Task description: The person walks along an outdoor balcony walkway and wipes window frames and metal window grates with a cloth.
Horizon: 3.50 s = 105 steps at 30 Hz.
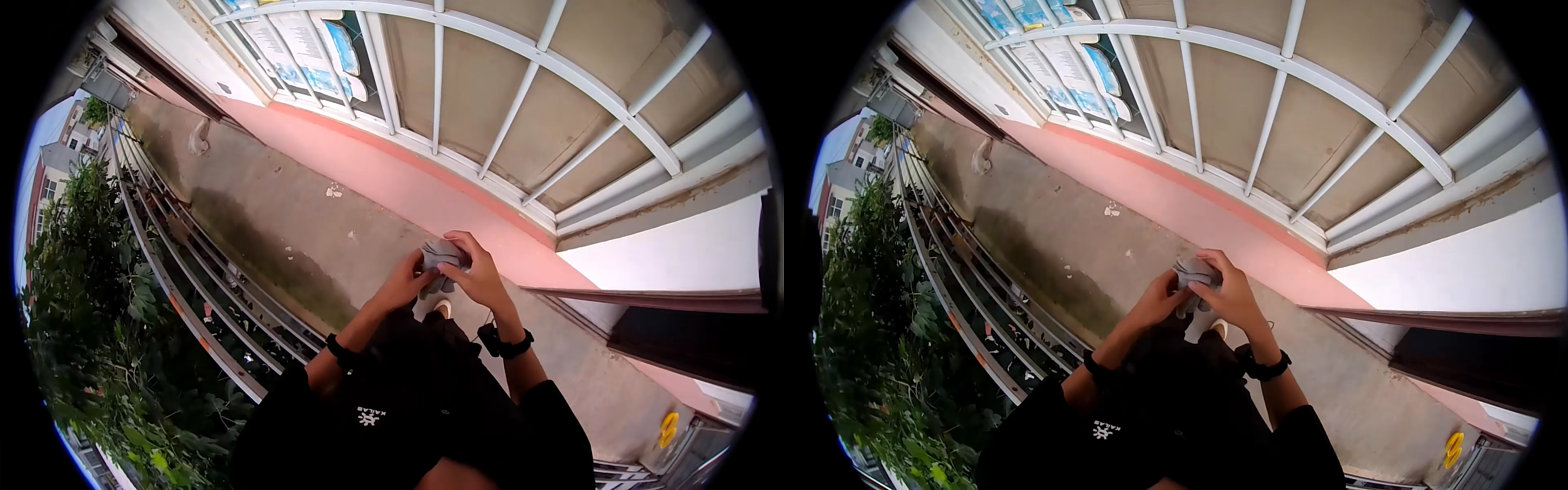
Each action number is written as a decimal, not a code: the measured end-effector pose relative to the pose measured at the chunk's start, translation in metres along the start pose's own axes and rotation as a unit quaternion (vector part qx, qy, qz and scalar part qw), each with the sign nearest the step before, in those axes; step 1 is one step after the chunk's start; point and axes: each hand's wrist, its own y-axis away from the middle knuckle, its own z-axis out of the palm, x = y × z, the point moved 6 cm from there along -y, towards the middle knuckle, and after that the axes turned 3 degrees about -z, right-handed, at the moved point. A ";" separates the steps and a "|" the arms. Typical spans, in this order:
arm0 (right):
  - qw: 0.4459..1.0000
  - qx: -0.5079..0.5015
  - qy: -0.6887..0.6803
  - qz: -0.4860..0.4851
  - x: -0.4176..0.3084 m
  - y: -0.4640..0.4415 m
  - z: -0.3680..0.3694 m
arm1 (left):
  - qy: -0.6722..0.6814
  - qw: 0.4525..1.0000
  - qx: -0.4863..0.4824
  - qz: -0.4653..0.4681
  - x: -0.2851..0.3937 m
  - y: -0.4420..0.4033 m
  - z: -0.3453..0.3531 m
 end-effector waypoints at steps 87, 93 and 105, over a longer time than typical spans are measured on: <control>0.590 -0.375 0.453 -0.554 -0.130 -0.315 0.736 | 0.246 0.847 0.461 0.094 -0.127 0.210 -0.463; 0.619 -0.425 0.425 -0.507 -0.059 -0.301 0.726 | 0.289 0.814 0.498 0.076 -0.134 0.204 -0.497; 0.612 -0.534 0.395 -0.429 -0.003 -0.404 0.706 | 0.342 0.787 0.513 -0.004 -0.204 0.178 -0.640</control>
